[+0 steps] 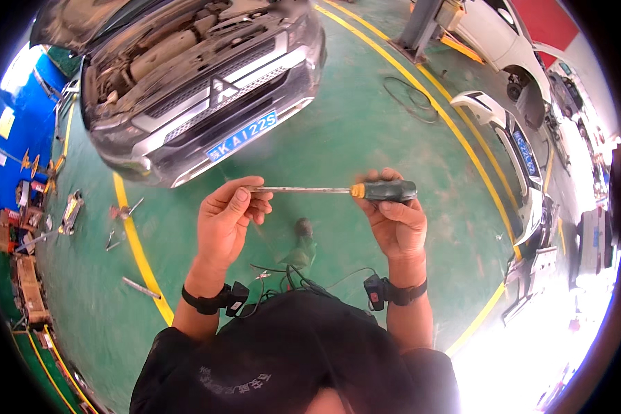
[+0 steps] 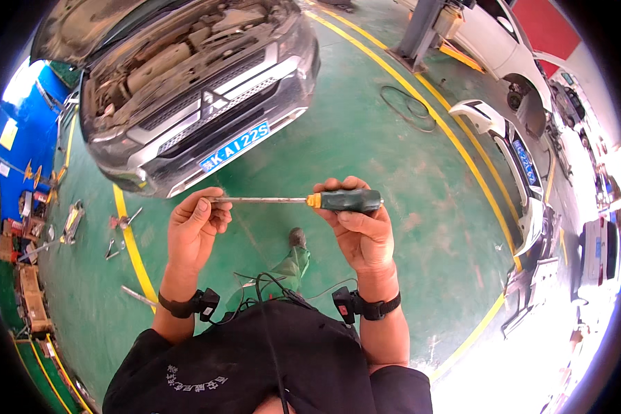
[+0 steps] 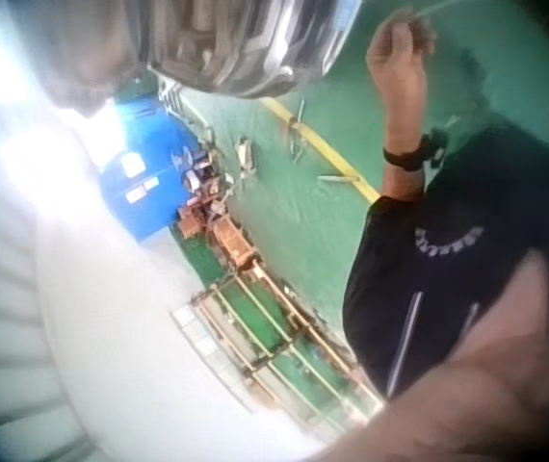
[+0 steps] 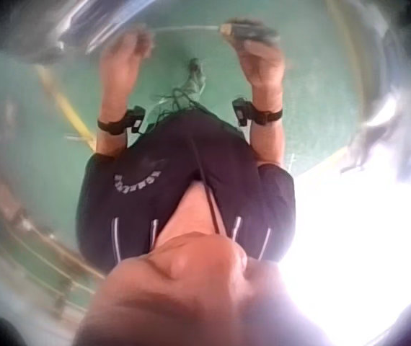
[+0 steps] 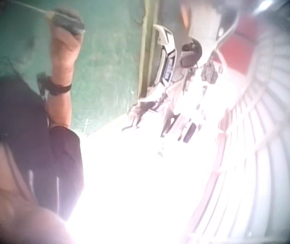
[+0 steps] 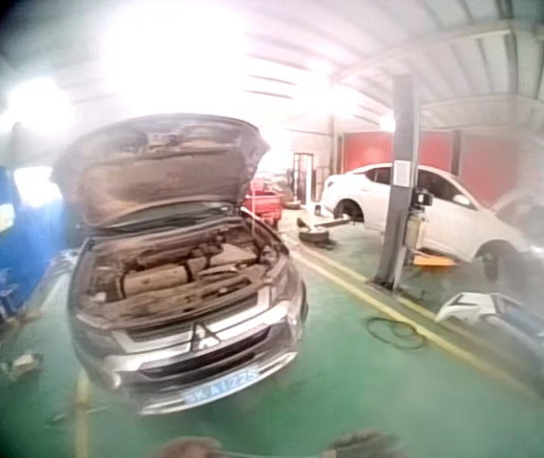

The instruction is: The person works on a car's air intake assembly, loosening fasteners with a screwdriver and by hand before positioning the plastic components.

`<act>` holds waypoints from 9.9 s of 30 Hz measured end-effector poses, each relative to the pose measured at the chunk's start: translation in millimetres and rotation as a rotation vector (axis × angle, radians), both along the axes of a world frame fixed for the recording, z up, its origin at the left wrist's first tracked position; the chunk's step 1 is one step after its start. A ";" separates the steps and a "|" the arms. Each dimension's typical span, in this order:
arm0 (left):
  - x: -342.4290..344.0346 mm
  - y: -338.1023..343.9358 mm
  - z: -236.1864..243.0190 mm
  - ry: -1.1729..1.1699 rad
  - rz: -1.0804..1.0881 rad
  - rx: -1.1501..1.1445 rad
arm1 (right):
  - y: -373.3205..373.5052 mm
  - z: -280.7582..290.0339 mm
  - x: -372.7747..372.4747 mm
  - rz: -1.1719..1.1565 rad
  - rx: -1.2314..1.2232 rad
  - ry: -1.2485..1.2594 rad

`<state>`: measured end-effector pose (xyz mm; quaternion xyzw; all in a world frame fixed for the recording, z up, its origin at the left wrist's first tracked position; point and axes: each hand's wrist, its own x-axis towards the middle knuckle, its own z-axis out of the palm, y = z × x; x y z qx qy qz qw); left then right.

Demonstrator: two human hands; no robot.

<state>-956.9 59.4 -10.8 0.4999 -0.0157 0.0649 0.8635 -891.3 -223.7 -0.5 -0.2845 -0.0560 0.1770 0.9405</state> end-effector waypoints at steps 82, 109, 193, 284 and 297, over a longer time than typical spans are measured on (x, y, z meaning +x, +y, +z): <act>1255.5 27.9 -20.2 0.370 1.455 -0.072 | 354.6 1.7 1488.9 1.185 -0.533 -0.437; 1211.6 149.0 136.9 0.284 1.956 0.474 | 613.6 139.6 1429.8 1.753 -0.102 -1.780; 1189.5 269.7 -235.7 0.278 1.605 -1.308 | 948.9 -166.3 1432.1 1.602 -0.445 -2.194; 1179.2 306.2 -223.3 0.460 1.385 -0.920 | 913.0 -155.8 1383.7 1.801 -0.773 -2.424; 1193.7 316.8 -218.0 0.341 1.655 -0.889 | 862.5 -153.4 1406.2 1.987 -1.334 -1.823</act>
